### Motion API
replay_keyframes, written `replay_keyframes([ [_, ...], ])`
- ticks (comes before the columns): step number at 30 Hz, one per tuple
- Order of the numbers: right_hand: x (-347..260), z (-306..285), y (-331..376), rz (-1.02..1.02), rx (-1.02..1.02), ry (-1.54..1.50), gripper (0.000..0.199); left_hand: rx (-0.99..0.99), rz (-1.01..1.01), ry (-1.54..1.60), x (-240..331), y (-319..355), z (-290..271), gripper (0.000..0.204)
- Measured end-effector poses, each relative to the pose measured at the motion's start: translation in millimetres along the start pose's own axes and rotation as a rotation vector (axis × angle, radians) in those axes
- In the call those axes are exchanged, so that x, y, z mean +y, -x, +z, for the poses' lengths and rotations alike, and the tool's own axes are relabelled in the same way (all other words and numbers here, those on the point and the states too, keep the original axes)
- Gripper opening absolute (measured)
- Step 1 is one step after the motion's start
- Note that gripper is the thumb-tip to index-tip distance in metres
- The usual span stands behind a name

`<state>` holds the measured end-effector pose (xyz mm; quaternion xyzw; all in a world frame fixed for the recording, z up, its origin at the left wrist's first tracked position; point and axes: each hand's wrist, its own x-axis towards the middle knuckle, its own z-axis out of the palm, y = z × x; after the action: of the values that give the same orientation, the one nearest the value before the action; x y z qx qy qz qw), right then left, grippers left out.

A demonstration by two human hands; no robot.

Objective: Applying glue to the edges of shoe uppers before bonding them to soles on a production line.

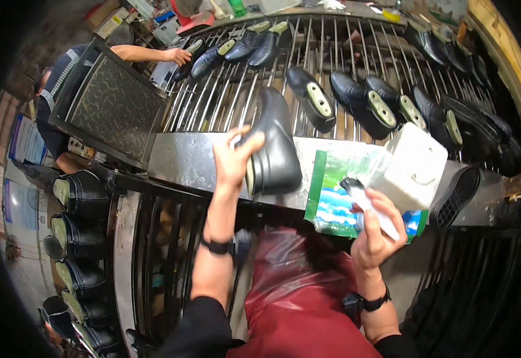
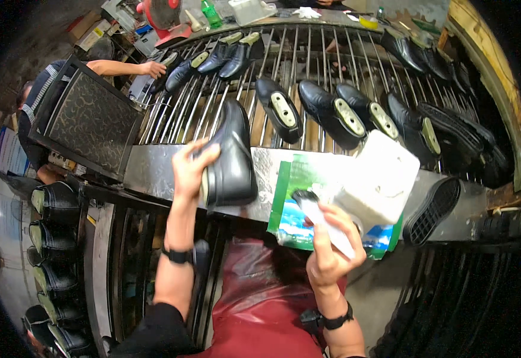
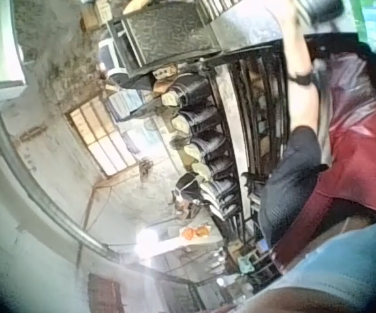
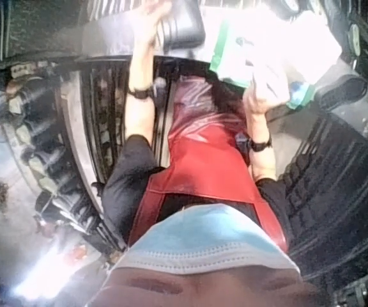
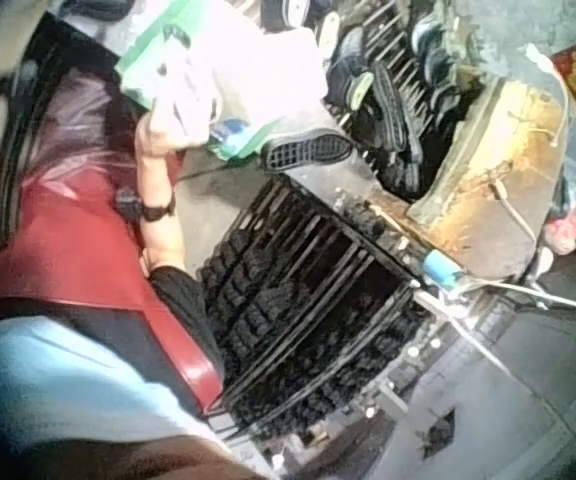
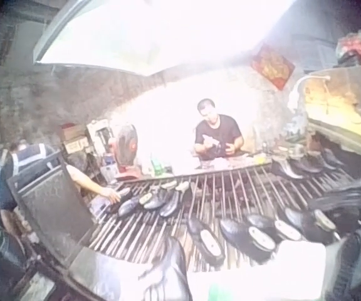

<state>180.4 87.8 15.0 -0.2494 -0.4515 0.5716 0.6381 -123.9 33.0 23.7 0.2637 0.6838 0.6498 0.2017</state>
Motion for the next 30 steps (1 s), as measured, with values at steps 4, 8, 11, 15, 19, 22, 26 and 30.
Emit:
replay_keyframes([
  [4,-23,-19,-3,0.036,0.038,0.062,0.020,0.135,0.020,-0.841,-16,-157,25,0.072],
  [8,-24,-33,-2,0.045,0.069,0.140,0.020,0.082,-0.121,-1.047,-26,-206,70,0.072],
  [11,-19,-30,0,0.040,0.073,0.211,0.021,0.015,-0.071,-1.144,-23,-198,86,0.075],
  [15,-13,-25,4,0.173,0.053,0.130,0.025,0.173,-0.002,-0.846,-39,-104,26,0.069],
  [19,22,-83,-6,0.046,-0.285,0.160,0.051,0.386,0.334,-0.617,-30,110,-54,0.024],
  [22,58,-167,-43,-0.190,-0.574,0.055,0.063,0.804,0.481,-0.848,-27,247,-135,0.006],
  [26,57,-182,-55,0.013,-0.506,0.173,0.058,1.226,-0.115,-1.784,12,452,-289,0.026],
  [30,16,-142,-20,0.223,-0.324,0.099,0.047,1.106,-1.233,-2.046,71,645,-428,0.045],
])
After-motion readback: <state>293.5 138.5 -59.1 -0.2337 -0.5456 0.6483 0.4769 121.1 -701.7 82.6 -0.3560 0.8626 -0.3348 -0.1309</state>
